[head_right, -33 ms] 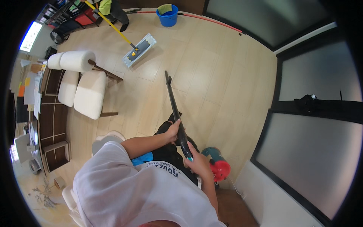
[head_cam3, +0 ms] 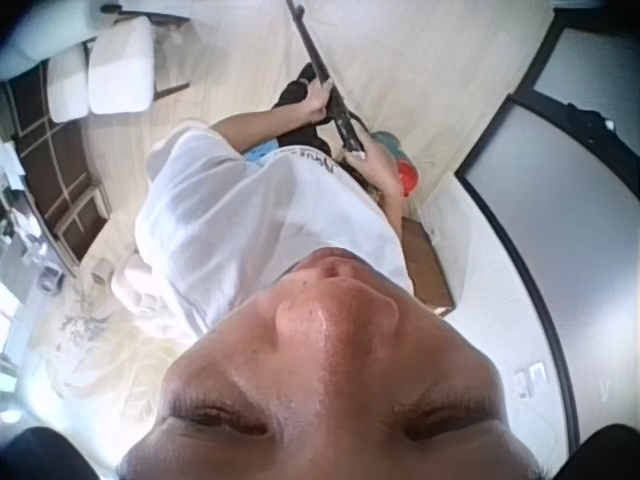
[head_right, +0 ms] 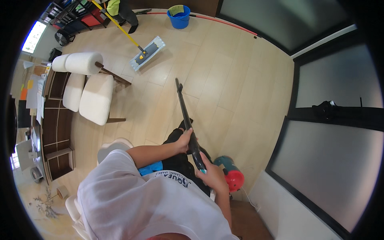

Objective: The person connects a hose to a red vacuum cleaner, plugs the power cord into a wall outlet, and assembles black extension tubes by hand.

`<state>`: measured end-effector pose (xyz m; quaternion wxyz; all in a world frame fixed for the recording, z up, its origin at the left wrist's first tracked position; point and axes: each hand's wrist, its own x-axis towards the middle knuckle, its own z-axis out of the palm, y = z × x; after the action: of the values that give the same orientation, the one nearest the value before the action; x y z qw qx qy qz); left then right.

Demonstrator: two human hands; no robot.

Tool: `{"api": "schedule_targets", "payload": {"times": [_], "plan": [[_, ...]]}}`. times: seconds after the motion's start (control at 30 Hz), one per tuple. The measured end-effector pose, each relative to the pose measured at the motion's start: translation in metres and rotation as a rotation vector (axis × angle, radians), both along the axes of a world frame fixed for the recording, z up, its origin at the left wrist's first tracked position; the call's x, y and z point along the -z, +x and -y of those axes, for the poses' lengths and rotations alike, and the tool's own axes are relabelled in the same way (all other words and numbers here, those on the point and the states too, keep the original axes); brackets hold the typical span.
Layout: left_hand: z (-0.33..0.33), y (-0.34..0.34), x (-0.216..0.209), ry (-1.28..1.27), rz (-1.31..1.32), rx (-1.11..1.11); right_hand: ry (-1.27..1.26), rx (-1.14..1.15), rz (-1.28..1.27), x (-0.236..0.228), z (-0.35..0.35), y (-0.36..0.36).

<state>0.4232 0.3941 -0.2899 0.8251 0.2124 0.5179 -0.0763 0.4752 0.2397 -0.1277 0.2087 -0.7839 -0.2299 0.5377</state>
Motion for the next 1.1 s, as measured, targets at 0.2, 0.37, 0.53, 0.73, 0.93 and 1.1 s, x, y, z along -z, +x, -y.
{"api": "schedule_targets", "payload": {"times": [0.2,0.37,0.53,0.73,0.93,1.1], "plan": [[0.02,-0.047,-0.014,-0.007,-0.017,-0.048,0.147,-0.055,-0.04,-0.015,0.021,-0.021],[-0.002,-0.047,0.016,0.045,0.039,-0.022,0.138,-0.051,0.063,0.031,0.015,-0.038],[0.106,-0.02,0.003,-0.247,0.121,0.067,0.064,0.163,0.077,-0.061,0.073,-0.035],[0.104,-0.001,0.023,0.033,0.151,0.27,0.17,0.239,0.36,-0.012,0.076,-0.081],[0.008,-0.073,0.041,0.066,0.102,-0.075,0.079,-0.005,0.173,0.019,0.001,-0.092],[-0.051,-0.184,0.043,0.105,-0.101,-0.249,0.228,-0.254,0.018,0.05,-0.054,-0.118]]}}
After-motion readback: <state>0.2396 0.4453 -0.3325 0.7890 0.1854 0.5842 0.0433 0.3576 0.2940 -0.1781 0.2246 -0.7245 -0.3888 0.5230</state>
